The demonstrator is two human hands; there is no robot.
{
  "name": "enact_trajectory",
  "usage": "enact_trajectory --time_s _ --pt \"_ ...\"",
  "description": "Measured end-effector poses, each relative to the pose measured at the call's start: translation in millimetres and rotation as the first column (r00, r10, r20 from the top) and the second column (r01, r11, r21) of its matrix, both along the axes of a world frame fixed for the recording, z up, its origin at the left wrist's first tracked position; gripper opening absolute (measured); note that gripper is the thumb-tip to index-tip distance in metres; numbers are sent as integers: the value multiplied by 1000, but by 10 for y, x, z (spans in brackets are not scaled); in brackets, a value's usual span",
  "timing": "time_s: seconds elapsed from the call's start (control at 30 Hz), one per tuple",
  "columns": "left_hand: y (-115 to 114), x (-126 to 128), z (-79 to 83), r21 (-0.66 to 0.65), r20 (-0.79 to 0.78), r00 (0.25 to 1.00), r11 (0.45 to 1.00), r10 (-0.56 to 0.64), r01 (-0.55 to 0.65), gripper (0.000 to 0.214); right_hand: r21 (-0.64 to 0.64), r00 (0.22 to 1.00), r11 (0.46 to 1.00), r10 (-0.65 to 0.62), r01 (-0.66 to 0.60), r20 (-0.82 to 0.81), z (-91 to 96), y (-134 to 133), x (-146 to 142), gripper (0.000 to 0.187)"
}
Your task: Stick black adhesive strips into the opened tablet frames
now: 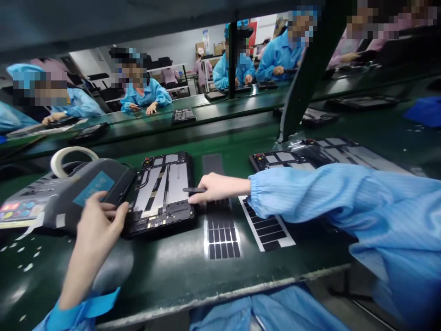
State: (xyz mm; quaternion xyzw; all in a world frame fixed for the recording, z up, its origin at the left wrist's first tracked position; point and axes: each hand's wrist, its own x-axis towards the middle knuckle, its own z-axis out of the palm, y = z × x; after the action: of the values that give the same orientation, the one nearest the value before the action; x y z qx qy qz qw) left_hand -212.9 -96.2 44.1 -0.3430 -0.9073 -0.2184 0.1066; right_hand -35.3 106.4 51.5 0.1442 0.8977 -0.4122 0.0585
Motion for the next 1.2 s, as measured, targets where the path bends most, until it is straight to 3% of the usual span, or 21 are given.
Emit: enact_trajectory --time_s 0.07,0.1,0.13,0.17,0.2,0.23,0.27,0.3,0.33,0.4,0.43,0.53,0.77,0.97,1.2 --pt "56 162 78 64 -278 957 992 -83 105 50 77 989 991 -96 105 -111 87 71 169 42" --pt "94 278 104 47 -341 913 966 -224 254 41 84 974 981 -157 172 -161 114 88 273 46" --pt "142 412 118 -22 -349 839 899 -417 437 32 76 958 970 -215 233 -190 123 93 384 51" --pt "205 556 117 -109 -296 727 778 -619 618 25 55 944 957 -271 285 -189 116 86 496 56" --pt "281 701 103 -210 -197 573 605 -796 768 20 27 933 944 -321 329 -162 93 71 603 60" --pt "368 838 74 -301 -98 447 455 -889 838 18 -3 927 934 -354 356 -123 56 51 699 61" --pt "463 959 33 -372 -32 355 341 -934 864 18 -34 928 933 -361 360 -96 9 29 782 59" --pt "557 1058 -17 -429 14 302 268 -953 863 18 -58 933 938 -347 342 -99 -44 9 847 54" --pt "645 1132 -73 -463 37 285 236 -958 854 16 -69 939 949 -315 308 -135 -99 -7 895 46" --pt "782 1206 -189 -476 38 306 252 -951 843 15 -62 939 971 -240 232 -244 -202 -20 939 30" --pt "826 1214 -242 -464 27 330 280 -944 840 24 -56 935 976 -217 210 -282 -246 -18 940 25" --pt "877 1190 -366 -466 -32 395 363 -918 807 51 -58 921 974 -227 220 -316 -338 3 902 21" --pt "854 1254 -541 -582 -92 466 427 -880 692 61 -108 893 965 -262 239 -365 -453 -17 875 16" --pt "859 1289 -579 -614 -78 481 422 -873 667 63 -184 886 944 -323 275 -334 -481 7 889 18" --pt "881 1296 -499 -658 -32 498 393 -867 642 62 -266 868 927 -348 263 -354 -478 1 893 17"
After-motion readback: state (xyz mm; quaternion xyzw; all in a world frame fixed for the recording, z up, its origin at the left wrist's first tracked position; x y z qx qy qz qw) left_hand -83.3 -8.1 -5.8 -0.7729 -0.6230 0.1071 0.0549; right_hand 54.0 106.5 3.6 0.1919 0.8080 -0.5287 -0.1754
